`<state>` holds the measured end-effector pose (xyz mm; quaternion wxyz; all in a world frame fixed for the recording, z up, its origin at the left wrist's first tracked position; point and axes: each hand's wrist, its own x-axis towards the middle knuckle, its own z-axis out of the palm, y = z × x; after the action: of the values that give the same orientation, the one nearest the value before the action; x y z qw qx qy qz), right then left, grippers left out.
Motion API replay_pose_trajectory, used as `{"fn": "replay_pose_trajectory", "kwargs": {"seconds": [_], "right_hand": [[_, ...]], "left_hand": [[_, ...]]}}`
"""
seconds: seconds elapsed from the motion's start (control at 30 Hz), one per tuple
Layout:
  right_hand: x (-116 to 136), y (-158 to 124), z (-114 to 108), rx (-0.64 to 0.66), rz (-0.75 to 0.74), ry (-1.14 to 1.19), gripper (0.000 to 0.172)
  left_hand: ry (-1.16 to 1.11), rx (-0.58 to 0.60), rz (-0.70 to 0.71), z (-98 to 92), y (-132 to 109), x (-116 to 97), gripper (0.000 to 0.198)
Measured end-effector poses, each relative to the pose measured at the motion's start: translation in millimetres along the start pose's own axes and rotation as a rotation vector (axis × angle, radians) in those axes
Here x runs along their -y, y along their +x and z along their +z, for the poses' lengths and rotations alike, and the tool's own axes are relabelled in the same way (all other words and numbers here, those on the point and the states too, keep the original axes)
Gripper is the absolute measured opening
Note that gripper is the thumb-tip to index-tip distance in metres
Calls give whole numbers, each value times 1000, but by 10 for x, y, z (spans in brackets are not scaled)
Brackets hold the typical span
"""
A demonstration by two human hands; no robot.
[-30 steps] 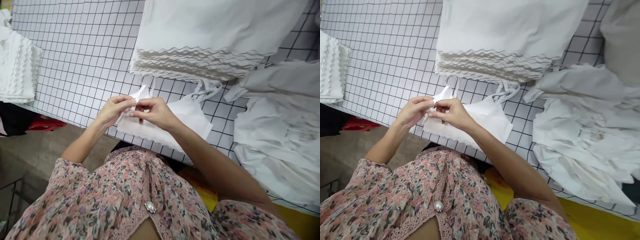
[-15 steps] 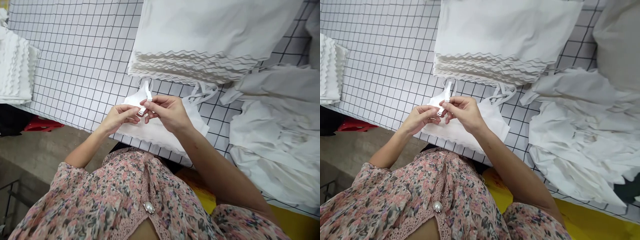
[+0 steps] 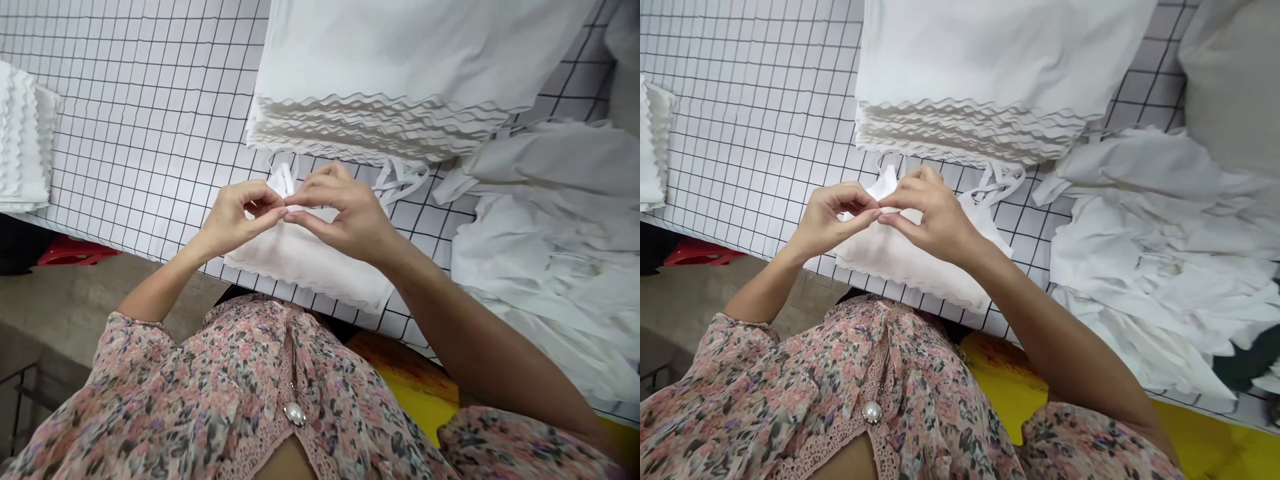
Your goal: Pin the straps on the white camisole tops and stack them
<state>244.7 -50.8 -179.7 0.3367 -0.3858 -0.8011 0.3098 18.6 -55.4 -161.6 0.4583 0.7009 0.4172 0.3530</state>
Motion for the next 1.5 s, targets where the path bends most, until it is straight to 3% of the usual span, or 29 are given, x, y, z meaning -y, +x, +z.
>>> {"fn": "replay_pose_trajectory", "kwargs": {"seconds": [0.13, 0.27, 0.47, 0.7, 1.0, 1.2, 1.5], "right_hand": [[-26, 27, -126, 12, 58, 9, 18], [-83, -26, -167, -7, 134, 1, 14], [-217, -163, -91, -5, 225, 41, 7], [-266, -200, 109, -72, 131, 20, 13], [-342, -235, 260, -65, 77, -17, 16], [-384, -270, 314, -24, 88, -34, 25], [-350, -264, 288, 5, 174, -43, 26]], "left_hand": [[126, 52, 113, 23, 85, -2, 18], [293, 65, 159, 88, 81, 190, 13], [658, 22, 46, 268, -99, 583, 22], [620, 11, -14, 356, -153, 653, 24], [547, -49, 111, 409, -161, 706, 17], [520, -51, 142, 429, -155, 722, 18], [560, 3, 31, 445, -131, 655, 19]]}}
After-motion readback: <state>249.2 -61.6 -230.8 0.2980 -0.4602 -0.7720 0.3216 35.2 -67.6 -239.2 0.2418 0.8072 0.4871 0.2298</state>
